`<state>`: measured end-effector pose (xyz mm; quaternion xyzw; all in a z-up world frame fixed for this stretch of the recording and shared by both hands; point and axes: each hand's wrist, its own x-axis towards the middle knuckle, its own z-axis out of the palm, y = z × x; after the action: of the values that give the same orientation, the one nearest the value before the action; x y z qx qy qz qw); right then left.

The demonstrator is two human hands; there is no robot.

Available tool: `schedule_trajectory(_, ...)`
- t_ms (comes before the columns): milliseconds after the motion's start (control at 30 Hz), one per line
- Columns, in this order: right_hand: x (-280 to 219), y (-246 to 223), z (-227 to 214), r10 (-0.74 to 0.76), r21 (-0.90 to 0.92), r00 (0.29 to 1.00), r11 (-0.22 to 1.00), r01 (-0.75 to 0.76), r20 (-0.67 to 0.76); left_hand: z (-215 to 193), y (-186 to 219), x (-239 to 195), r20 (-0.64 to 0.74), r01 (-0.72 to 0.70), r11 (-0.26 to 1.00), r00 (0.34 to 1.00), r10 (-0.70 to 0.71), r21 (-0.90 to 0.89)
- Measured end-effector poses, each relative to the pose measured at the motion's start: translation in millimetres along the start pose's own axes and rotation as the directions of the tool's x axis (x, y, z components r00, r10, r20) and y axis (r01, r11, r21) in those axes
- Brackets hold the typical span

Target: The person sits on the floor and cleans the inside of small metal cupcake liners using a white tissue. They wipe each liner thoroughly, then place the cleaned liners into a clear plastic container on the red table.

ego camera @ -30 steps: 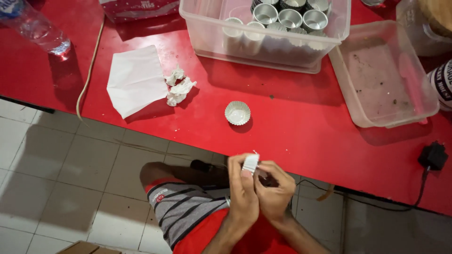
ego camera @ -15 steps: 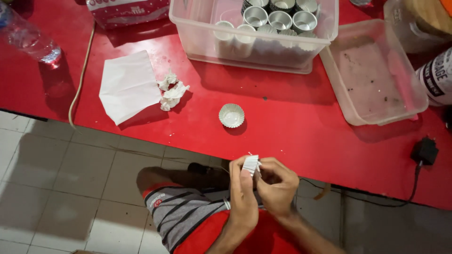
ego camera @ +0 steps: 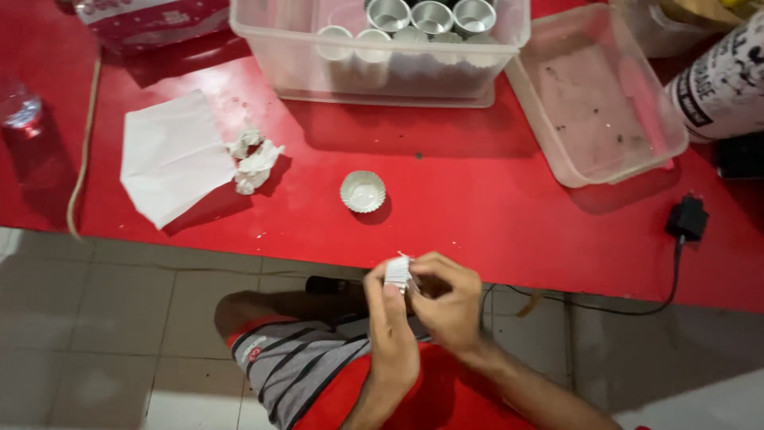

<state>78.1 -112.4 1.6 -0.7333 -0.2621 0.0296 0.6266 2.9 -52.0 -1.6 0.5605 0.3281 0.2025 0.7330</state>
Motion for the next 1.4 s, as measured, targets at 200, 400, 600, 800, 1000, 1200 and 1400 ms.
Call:
schedule_trajectory(200, -1, 20, 7, 0.282, 0.562, 0.916, 0.725, -0.398, 0.285, 1, 6, 17, -0.008, -0.207, 0.962, 0.978, 0.209, -0.177)
schedule_trajectory(400, 32, -30, -9, -0.439, -0.264, 0.879, 0.839, 0.476, 0.187, 1, 30, 10, 0.010, -0.127, 0.992, 0.992, 0.127, -0.017)
schedule_trajectory(600, 4, -15, 12, 0.483, 0.545, 0.828, 0.630, -0.554, 0.284, -1, 11, 18, -0.019, -0.217, 0.975, 0.976, 0.217, -0.047)
schedule_trajectory(800, 21, -34, -14, -0.280, -0.353, 0.900, 0.848, 0.395, 0.335, -7, 11, 16, -0.040, 0.075, 0.964, 0.995, -0.088, -0.255)
schedule_trajectory(1000, 14, -25, 8, 0.212, 0.295, 0.972, 0.927, -0.232, 0.098, 1, 19, 9, 0.029, -0.002, 0.981, 1.000, 0.008, -0.193)
schedule_trajectory(1200, 31, -52, -18, -0.140, -0.237, 0.905, 0.939, 0.250, 0.402, -11, 2, 16, 0.037, 0.179, 0.890, 0.983, -0.181, -0.419)
schedule_trajectory(1400, 16, -41, 7, 0.124, 0.219, 0.983, 0.964, -0.151, 0.134, -8, 12, 8, 0.051, 0.044, 0.981, 0.998, -0.035, -0.190)
